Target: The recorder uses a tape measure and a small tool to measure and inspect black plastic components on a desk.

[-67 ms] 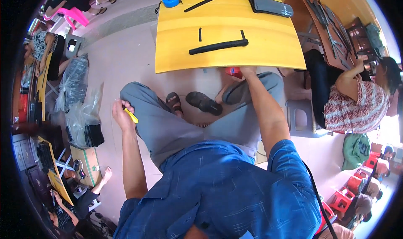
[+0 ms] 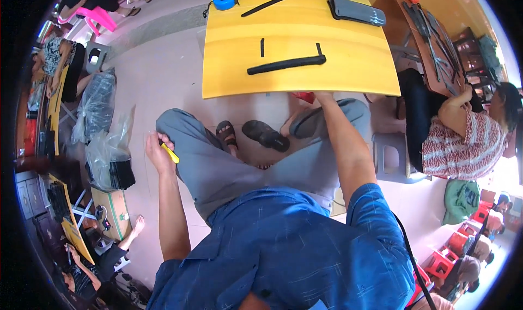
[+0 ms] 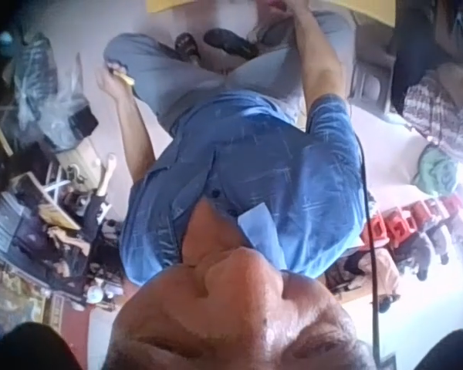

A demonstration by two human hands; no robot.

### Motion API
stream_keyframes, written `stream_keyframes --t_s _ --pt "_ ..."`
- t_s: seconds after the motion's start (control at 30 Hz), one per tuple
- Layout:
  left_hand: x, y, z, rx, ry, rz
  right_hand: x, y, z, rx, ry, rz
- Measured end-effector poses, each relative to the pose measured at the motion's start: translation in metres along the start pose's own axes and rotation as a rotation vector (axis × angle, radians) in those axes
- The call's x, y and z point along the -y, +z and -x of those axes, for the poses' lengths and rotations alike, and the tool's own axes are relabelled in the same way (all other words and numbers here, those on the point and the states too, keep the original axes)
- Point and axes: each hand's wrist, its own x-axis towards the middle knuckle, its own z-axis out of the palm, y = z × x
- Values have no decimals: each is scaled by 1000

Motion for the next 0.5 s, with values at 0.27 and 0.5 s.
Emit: stream_keyframes --t_s 0.27,0.5 --pt "3 -2 -12 -55 -24 -61 -8 30 11 182 38 47" --pt "5 10 -15 -80 -50 -77 -22 57 10 318 32 95"
